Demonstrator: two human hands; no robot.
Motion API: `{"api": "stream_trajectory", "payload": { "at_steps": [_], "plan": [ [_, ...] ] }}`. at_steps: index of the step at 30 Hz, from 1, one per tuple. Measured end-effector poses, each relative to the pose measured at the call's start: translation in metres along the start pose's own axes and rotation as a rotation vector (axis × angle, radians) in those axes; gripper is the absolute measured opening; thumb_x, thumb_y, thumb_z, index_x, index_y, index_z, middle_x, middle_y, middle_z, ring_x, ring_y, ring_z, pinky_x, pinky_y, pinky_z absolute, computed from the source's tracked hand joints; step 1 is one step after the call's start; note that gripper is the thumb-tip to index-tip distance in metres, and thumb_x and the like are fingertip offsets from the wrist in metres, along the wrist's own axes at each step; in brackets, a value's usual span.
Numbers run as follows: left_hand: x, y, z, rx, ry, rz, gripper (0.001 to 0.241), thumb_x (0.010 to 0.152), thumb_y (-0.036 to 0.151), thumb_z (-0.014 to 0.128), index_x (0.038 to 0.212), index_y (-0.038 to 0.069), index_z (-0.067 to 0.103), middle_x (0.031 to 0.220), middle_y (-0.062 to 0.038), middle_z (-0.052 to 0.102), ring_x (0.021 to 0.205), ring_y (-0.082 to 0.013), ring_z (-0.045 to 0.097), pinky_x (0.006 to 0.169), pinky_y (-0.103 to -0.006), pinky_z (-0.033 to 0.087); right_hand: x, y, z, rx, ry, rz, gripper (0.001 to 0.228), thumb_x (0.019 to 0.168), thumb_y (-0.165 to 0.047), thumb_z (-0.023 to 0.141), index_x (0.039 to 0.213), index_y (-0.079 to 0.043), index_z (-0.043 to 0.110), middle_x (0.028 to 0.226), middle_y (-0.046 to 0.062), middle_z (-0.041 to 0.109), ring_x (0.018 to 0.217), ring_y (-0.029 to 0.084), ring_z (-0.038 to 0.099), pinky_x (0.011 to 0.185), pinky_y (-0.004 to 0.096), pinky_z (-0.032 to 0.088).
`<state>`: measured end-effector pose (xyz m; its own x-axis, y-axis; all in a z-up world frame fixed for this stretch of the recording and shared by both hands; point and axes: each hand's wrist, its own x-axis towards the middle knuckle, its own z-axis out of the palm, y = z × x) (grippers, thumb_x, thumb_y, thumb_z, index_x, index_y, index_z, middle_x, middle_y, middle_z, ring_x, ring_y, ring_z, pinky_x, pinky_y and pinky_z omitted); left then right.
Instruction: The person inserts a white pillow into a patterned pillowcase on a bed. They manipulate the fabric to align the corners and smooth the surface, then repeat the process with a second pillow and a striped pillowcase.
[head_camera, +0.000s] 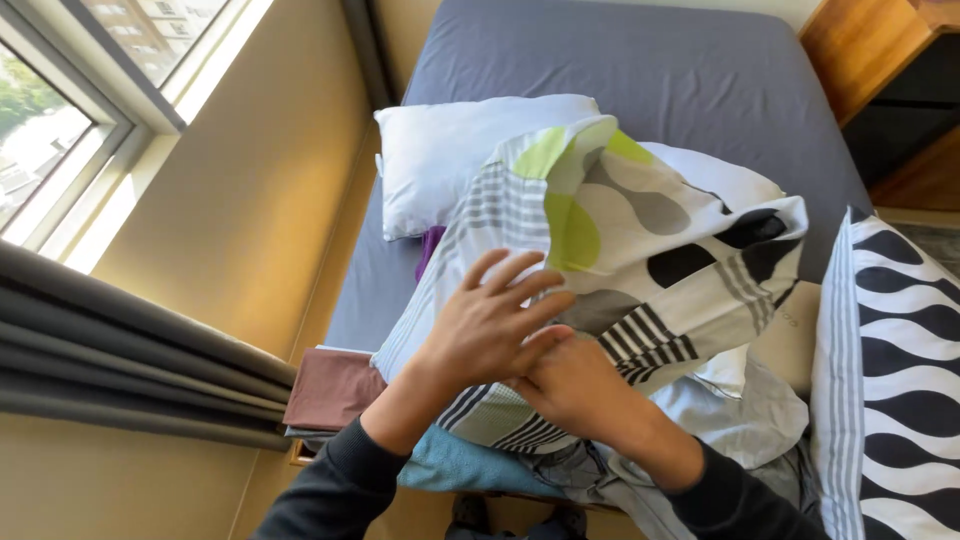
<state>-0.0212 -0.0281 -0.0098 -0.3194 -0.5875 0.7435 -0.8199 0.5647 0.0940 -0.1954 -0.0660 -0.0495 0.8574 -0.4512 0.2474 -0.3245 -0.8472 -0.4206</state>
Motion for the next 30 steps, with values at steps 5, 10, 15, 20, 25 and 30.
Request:
{"api": "stream_trajectory", "payload": {
  "at_steps": [5,10,15,20,25,30],
  "plan": [
    [0.012,-0.045,0.006,0.267,-0.504,-0.113,0.026,0.100,0.033,0.054,0.088,0.015,0.069,0.086,-0.003,0.072,0.095,-0.0219,0.066,0.108,-0.0435,0.036,-0.014,-0.001,-0.027,0.029,-0.182,0.142,0.052,0.102,-0.053,0.048,0.097,-0.003,0.064,0.087,0.016,0.070,0.077,0.037,0.069,0.068,0.048,0.054],
    [0.024,-0.071,-0.040,0.612,-0.933,-0.396,0.043,0.100,0.037,0.046,0.075,0.017,0.073,0.070,-0.007,0.071,0.075,-0.0226,0.070,0.106,-0.0392,0.033,-0.019,0.049,-0.089,-0.145,-0.641,0.764,0.065,0.099,-0.068,0.032,0.131,-0.019,0.060,0.090,0.009,0.078,0.083,0.024,0.075,0.076,0.038,0.056],
    [0.023,-0.059,-0.042,0.530,-1.053,-0.406,0.042,0.091,0.048,0.062,0.073,0.012,0.075,0.072,-0.007,0.071,0.079,-0.0220,0.069,0.111,-0.0388,0.032,-0.022,0.073,-0.110,-0.555,-0.128,0.644,0.056,0.094,-0.068,0.055,0.112,-0.020,0.077,0.066,0.004,0.074,0.070,0.018,0.070,0.080,0.038,0.038],
    [0.011,-0.034,0.018,0.255,-0.529,-0.037,0.034,0.080,0.019,0.070,0.113,0.014,0.068,0.108,-0.006,0.069,0.090,-0.0208,0.071,0.095,-0.0392,0.042,-0.023,0.059,-0.086,0.408,0.274,0.450,0.033,0.092,-0.030,0.073,0.071,-0.004,0.068,0.056,-0.001,0.052,0.053,0.010,0.043,0.050,0.029,0.035],
    [0.045,0.004,0.045,0.037,-0.266,0.099,0.022,0.090,0.018,0.064,0.112,0.014,0.064,0.109,-0.005,0.062,0.096,-0.0264,0.070,0.082,-0.0388,0.048,-0.027,0.014,-0.095,0.849,0.461,0.203,0.036,0.098,-0.016,0.070,0.065,-0.005,0.058,0.059,-0.008,0.042,0.055,0.002,0.030,0.049,0.023,0.024],
    [0.037,0.005,0.079,-0.129,-0.180,0.223,0.009,0.087,0.013,0.063,0.096,0.011,0.066,0.108,-0.007,0.067,0.103,-0.0305,0.070,0.084,-0.0443,0.056,-0.034,0.024,-0.089,1.198,0.481,0.069,0.038,0.102,-0.015,0.068,0.068,-0.008,0.054,0.062,-0.006,0.046,0.055,0.003,0.035,0.048,0.023,0.028]
  ]
}}
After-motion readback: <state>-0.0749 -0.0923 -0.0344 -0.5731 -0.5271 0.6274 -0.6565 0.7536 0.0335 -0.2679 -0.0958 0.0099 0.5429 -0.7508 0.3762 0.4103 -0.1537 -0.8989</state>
